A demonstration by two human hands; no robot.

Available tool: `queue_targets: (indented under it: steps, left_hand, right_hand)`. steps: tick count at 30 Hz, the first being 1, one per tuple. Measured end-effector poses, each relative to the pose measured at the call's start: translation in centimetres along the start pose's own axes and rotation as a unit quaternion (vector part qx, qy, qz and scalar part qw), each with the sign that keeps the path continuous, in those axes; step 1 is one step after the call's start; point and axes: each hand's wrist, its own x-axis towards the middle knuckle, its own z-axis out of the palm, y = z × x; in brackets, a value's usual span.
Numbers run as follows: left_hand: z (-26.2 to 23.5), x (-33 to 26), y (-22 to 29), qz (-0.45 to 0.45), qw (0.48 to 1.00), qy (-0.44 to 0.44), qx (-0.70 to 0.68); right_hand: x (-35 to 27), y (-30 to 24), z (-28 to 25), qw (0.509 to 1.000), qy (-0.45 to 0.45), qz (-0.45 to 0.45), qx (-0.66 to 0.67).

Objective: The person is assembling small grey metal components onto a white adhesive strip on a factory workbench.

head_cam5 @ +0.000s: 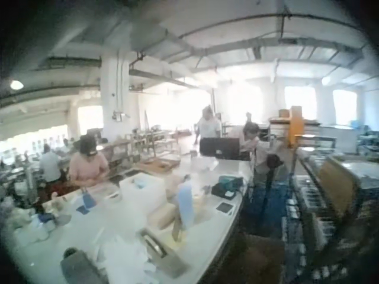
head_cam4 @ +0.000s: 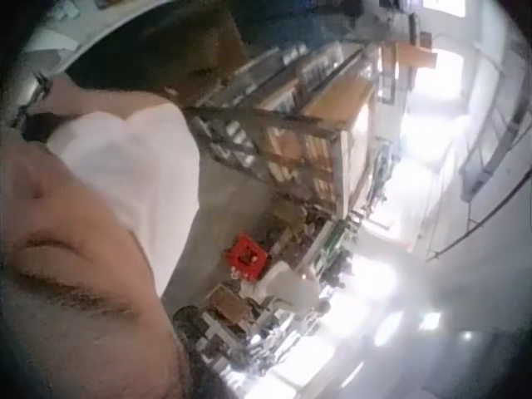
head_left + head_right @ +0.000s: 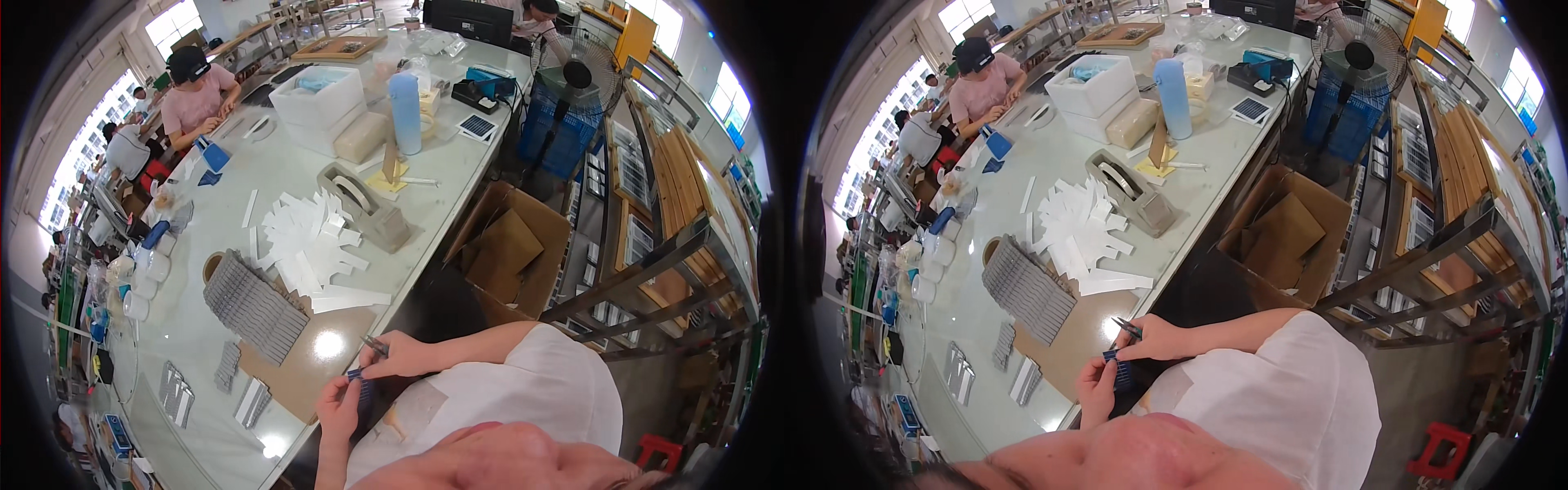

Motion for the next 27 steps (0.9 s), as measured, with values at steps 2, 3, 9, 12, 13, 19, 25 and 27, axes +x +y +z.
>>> queue_targets:
  steps: [2,3,9,12,13,19,25,27]
  left_hand:
    - [-0.4,0.3,0.5,0.110,0.984,0.005,0.138]
    - [-0.1,0.3,1.6,0.169,0.968,0.056,0.179]
    - [-0.7,0.8,2.9,-0.161,0.928,-0.073,-0.328]
    - [-0.2,1.1,3.2,-0.241,0.917,-0.012,-0.317]
    - [-0.7,1.1,2.4,-0.225,0.915,-0.020,-0.334]
    - [-4.4,-1.1,1.5,-0.186,0.947,0.089,-0.245]
    - [-9.5,-2.8,0.9,-0.126,0.983,0.126,0.052]
    - [-11.1,-2.9,-0.3,-0.104,0.980,0.143,0.093]
  right_hand:
    - [0.4,0.5,-0.1,0.998,0.018,-0.061,-0.026]
    - [0.7,0.5,0.1,0.998,0.016,-0.060,-0.025]
    - [0.4,-2.0,-0.1,0.828,-0.092,-0.470,-0.292]
    - [0.5,-1.3,0.8,0.830,-0.165,-0.387,-0.366]
    - [-0.1,-1.5,1.1,0.839,-0.135,-0.357,-0.389]
    - [1.4,0.8,-6.0,0.840,0.305,-0.324,-0.310]
    - [4.1,1.3,-25.5,0.802,0.529,-0.145,-0.235]
    - [5.6,1.3,-32.0,0.837,0.496,-0.009,-0.231]
